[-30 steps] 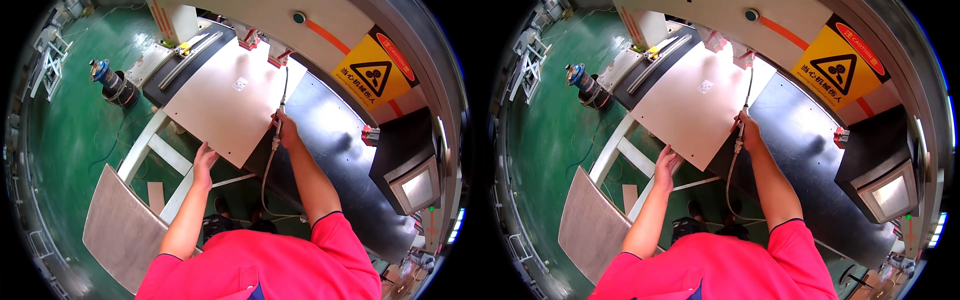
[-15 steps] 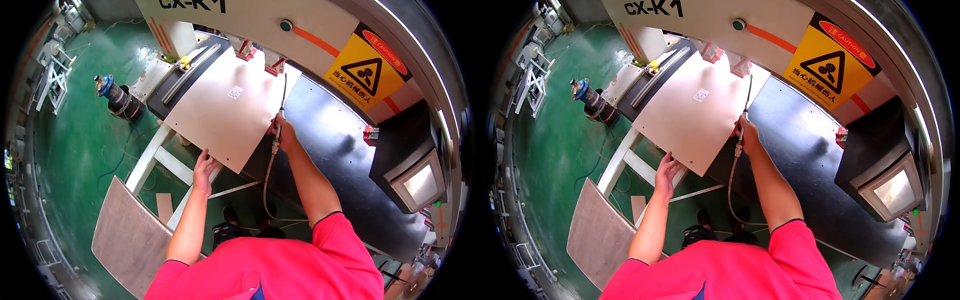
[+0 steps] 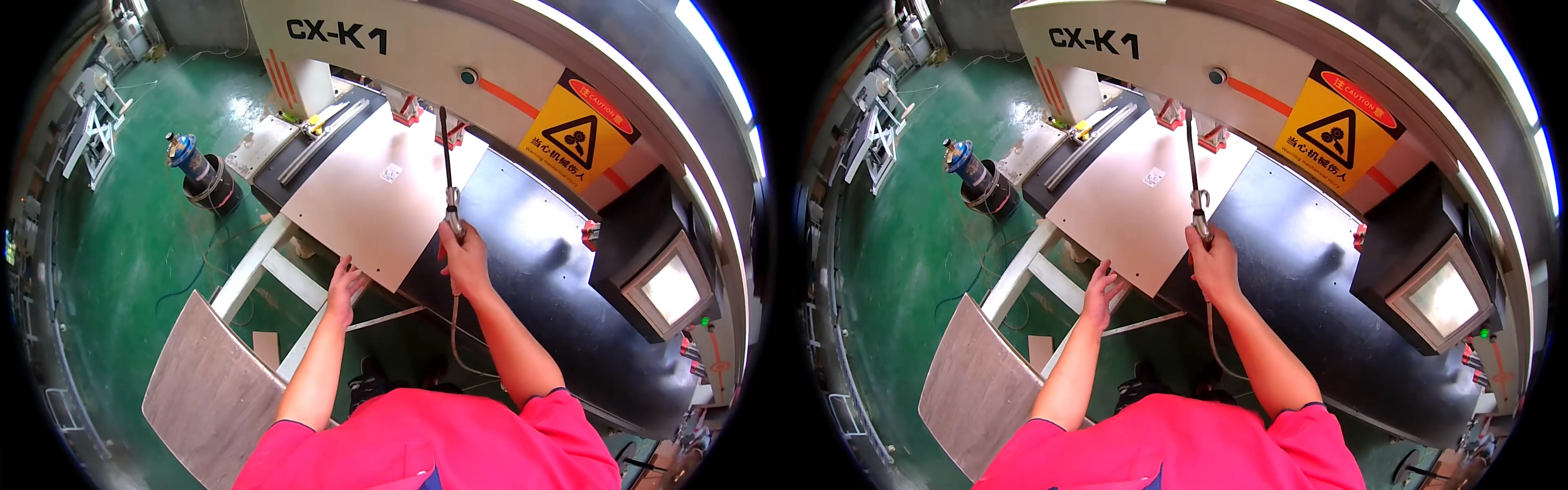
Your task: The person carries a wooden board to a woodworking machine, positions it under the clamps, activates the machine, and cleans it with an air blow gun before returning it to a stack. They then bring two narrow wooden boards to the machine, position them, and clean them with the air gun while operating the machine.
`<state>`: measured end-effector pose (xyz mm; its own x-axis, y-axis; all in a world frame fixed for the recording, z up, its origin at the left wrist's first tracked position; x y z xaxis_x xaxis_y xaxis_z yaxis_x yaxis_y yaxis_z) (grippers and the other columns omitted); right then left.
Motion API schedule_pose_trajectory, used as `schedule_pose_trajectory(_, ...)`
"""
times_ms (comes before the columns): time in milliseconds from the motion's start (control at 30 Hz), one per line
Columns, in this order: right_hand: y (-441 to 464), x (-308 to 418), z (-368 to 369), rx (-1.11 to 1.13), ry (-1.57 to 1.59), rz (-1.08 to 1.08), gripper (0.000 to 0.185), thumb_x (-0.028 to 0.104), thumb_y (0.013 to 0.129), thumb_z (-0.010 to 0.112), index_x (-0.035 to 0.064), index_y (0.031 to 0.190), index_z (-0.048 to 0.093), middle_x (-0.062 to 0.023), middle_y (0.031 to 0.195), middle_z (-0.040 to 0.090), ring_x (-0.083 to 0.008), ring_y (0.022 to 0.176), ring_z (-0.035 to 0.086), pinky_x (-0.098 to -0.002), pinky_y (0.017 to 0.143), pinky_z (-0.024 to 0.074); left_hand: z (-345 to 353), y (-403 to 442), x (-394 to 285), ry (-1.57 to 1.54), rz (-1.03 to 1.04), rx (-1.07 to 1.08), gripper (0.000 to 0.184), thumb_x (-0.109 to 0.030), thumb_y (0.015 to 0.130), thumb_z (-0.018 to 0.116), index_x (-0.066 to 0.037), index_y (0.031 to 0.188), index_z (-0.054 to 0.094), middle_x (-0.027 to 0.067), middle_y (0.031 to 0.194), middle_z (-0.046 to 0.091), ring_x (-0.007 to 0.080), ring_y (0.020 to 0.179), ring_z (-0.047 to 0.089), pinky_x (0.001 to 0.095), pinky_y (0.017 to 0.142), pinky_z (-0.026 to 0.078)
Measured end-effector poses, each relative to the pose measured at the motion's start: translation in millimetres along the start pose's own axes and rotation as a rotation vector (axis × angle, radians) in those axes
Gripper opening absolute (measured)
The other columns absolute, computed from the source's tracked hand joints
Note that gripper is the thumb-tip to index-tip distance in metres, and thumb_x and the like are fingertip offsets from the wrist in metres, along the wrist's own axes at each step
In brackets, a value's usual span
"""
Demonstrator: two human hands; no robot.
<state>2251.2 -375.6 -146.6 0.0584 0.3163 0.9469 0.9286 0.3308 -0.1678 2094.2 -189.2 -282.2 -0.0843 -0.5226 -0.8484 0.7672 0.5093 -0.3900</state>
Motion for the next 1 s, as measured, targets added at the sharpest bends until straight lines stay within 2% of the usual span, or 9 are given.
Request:
schedule_pose_trajectory(133,4.2,39.0,-5.5,-0.096,-0.023,-0.164,0.039,0.037,0.097,0.06,0.0007,0.082,0.057,-0.002,0.058,0.054,-0.01,0.049,0.05,-0.0285,0.045,0.0421,-0.3,0.0,1.5,0.014,0.01,-0.014,0.069,-0.021,0.09,0.056,-0.001,0.15,0.03,0.0175,0.15,0.038,0.0254,0.133,0.045,0.0387,0.108,0.038)
schedule_pose_trajectory(200,5.4,49.4,-5.1,-0.093,0.033,-0.135,0.043,0.039,0.098,0.058,0.0013,0.077,0.056,-0.0025,0.056,0.054,-0.0105,0.048,0.05,-0.0288,0.046,0.0419,0.8,-0.6,-1.3,0.01,-0.003,-0.004,0.068,-0.021,0.09,0.056,0.0,0.15,0.031,0.0174,0.15,0.037,0.0249,0.131,0.047,0.0381,0.107,0.039)
schedule_pose_trajectory(267,10.6,49.7,-4.7,-0.094,0.057,-0.133,0.045,0.041,0.098,0.057,0.0021,0.076,0.055,-0.0027,0.056,0.054,-0.0106,0.047,0.049,-0.0288,0.045,0.042,-0.6,1.1,-0.2,0.004,-0.007,0.003,0.066,-0.022,0.089,0.055,-0.002,0.149,0.035,0.013,0.153,0.035,0.0238,0.135,0.041,0.0404,0.107,0.039)
schedule_pose_trajectory(300,11.9,50.2,-5.8,-0.072,0.06,-0.082,0.042,0.045,0.097,0.056,0.005,0.086,0.058,-0.0006,0.063,0.055,-0.0099,0.052,0.051,-0.0265,0.042,0.0406,-1.9,1.9,1.7,0.002,-0.012,0.006,0.065,-0.022,0.089,0.055,-0.004,0.148,0.037,0.0108,0.154,0.034,0.0232,0.137,0.038,0.0416,0.107,0.039)
schedule_pose_trajectory(400,12.9,51.6,-6.8,-0.094,0.092,-0.051,0.042,0.046,0.097,0.056,0.0047,0.088,0.059,-0.0016,0.063,0.056,-0.0101,0.052,0.051,-0.0269,0.042,0.0408,-3.4,3.5,4.0,-0.008,0.003,-0.001,0.065,-0.023,0.089,0.055,-0.003,0.148,0.037,0.0106,0.154,0.034,0.0233,0.138,0.037,0.0415,0.107,0.039)
schedule_pose_trajectory(500,10.4,53.9,-5.5,-0.103,0.082,-0.023,0.042,0.046,0.097,0.057,0.0047,0.088,0.06,-0.0024,0.062,0.055,-0.0102,0.052,0.051,-0.0273,0.042,0.0408,-2.0,1.1,1.3,-0.009,0.0,0.011,0.067,-0.019,0.09,0.055,0.0,0.15,0.031,0.0108,0.155,0.031,0.0242,0.13,0.047,0.036,0.104,0.042)
schedule_pose_trajectory(600,12.0,51.8,-4.4,-0.087,0.092,-0.04,0.043,0.046,0.097,0.057,0.0047,0.087,0.06,-0.0027,0.061,0.055,-0.0104,0.051,0.05,-0.0275,0.042,0.0411,-4.3,4.5,6.6,-0.015,0.005,-0.003,0.064,-0.022,0.089,0.055,-0.003,0.148,0.037,0.0105,0.154,0.034,0.0235,0.138,0.037,0.0415,0.107,0.039)
schedule_pose_trajectory(800,8.3,61.2,0.9,-0.108,0.184,0.022,0.04,0.041,0.098,0.057,0.005,0.079,0.057,-0.0019,0.058,0.055,-0.0102,0.048,0.047,-0.028,0.042,0.0405,-5.5,5.6,7.4,-0.024,-0.002,0.007,0.063,-0.021,0.09,0.055,-0.003,0.147,0.037,0.0101,0.153,0.035,0.0236,0.138,0.036,0.0418,0.107,0.039)
schedule_pose_trajectory(1000,15.2,59.9,1.7,-0.084,0.219,0.064,0.042,0.044,0.096,0.058,0.0043,0.083,0.059,-0.0032,0.059,0.054,-0.0112,0.051,0.048,-0.029,0.044,0.0421,-2.6,1.1,1.5,-0.041,-0.002,0.026,0.062,-0.02,0.091,0.054,-0.002,0.147,0.036,0.0107,0.154,0.033,0.0242,0.14,0.035,0.0425,0.108,0.039)
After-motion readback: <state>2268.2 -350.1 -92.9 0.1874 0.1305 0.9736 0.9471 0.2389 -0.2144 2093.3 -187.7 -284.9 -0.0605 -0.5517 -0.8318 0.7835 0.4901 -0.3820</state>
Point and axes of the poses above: each hand's wrist, its own y-axis towards the middle knuckle, its own z-axis out of the palm, x = y × z, the point moved 2 cm from there along y, towards the middle knuckle
